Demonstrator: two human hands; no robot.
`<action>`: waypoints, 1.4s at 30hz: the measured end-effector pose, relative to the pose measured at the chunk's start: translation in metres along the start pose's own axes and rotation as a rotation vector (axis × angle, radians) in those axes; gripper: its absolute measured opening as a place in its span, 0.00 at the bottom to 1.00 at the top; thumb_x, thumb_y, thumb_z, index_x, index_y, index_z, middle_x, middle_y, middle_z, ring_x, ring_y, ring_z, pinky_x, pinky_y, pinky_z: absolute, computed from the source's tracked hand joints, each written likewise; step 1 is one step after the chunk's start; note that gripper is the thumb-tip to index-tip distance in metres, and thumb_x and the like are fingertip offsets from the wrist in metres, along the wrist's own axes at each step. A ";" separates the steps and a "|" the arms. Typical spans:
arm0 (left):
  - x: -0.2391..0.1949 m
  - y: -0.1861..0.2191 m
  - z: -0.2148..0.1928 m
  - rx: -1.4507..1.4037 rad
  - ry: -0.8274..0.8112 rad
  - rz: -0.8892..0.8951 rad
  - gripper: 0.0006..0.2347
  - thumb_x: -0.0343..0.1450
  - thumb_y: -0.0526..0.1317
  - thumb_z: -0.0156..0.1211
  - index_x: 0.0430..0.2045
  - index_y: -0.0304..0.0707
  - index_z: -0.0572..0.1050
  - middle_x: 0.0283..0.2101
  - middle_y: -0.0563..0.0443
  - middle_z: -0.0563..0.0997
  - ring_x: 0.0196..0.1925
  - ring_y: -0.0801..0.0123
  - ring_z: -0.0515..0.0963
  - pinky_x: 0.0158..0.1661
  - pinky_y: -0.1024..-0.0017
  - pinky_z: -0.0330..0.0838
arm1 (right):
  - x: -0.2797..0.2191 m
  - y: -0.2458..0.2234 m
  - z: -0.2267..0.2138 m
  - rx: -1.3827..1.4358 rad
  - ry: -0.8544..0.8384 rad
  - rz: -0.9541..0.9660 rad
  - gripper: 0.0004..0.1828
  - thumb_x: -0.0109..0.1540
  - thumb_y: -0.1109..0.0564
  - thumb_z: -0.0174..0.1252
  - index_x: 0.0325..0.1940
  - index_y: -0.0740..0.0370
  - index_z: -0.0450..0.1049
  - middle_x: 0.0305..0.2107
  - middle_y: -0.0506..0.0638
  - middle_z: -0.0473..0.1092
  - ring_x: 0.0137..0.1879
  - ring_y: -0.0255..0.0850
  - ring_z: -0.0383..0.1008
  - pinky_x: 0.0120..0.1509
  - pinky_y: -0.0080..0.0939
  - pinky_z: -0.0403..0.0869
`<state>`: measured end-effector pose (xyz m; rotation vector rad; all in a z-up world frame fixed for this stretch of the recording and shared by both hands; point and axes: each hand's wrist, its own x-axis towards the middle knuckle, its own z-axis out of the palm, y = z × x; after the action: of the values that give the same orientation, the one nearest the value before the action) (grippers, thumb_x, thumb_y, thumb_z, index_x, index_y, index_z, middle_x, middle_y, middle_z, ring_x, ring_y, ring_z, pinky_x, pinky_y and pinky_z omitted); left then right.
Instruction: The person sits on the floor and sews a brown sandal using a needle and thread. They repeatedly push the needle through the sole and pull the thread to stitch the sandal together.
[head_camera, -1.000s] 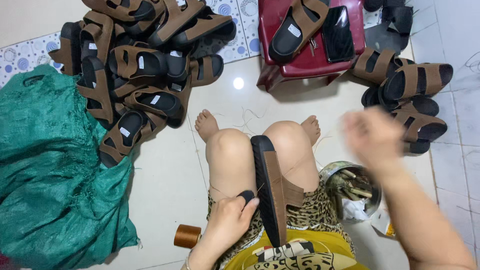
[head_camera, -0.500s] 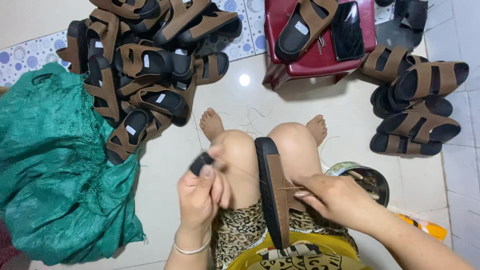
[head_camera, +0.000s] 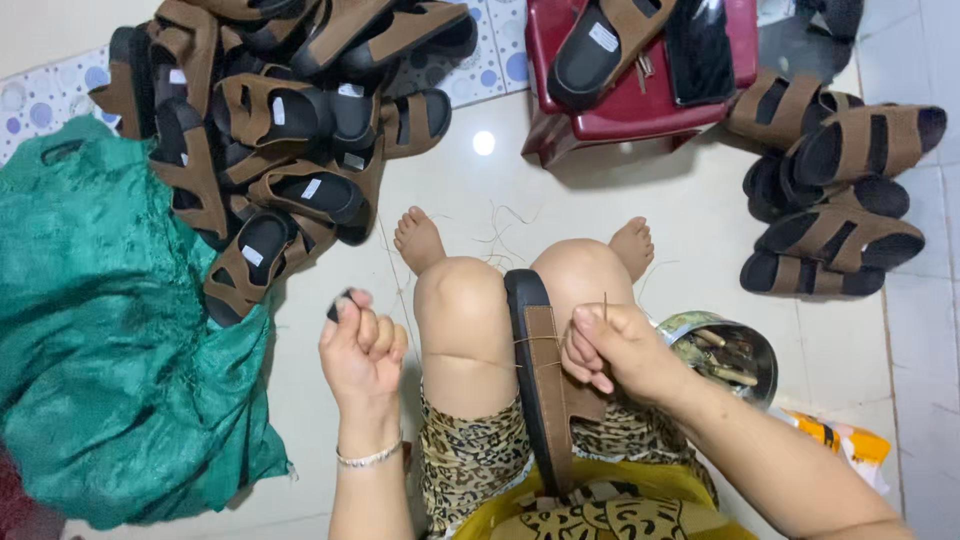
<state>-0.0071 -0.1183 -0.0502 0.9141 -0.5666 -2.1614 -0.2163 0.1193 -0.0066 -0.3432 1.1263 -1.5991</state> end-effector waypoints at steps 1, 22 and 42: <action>-0.001 0.001 -0.008 0.002 -0.009 -0.006 0.11 0.81 0.37 0.40 0.36 0.33 0.72 0.13 0.64 0.45 0.11 0.77 0.47 0.11 0.75 0.54 | -0.004 -0.010 0.002 0.001 0.009 -0.007 0.29 0.75 0.53 0.40 0.20 0.67 0.66 0.12 0.52 0.60 0.13 0.39 0.66 0.11 0.28 0.64; -0.093 -0.019 0.081 1.455 -0.809 0.165 0.36 0.70 0.41 0.67 0.71 0.34 0.51 0.77 0.34 0.53 0.69 0.49 0.71 0.54 0.58 0.74 | -0.042 -0.052 -0.019 -1.546 -0.339 -0.160 0.27 0.67 0.51 0.53 0.71 0.30 0.66 0.38 0.46 0.67 0.31 0.46 0.74 0.22 0.50 0.72; -0.083 -0.040 0.068 1.371 -0.817 0.467 0.32 0.69 0.39 0.71 0.66 0.28 0.61 0.70 0.29 0.65 0.74 0.49 0.65 0.68 0.60 0.68 | -0.033 -0.068 0.006 -2.075 -0.506 -0.153 0.40 0.52 0.59 0.61 0.69 0.37 0.66 0.28 0.50 0.69 0.22 0.50 0.77 0.18 0.53 0.72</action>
<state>-0.0346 -0.0219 0.0055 0.3102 -2.5165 -1.4179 -0.2410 0.1424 0.0612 -1.9717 1.9029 0.2137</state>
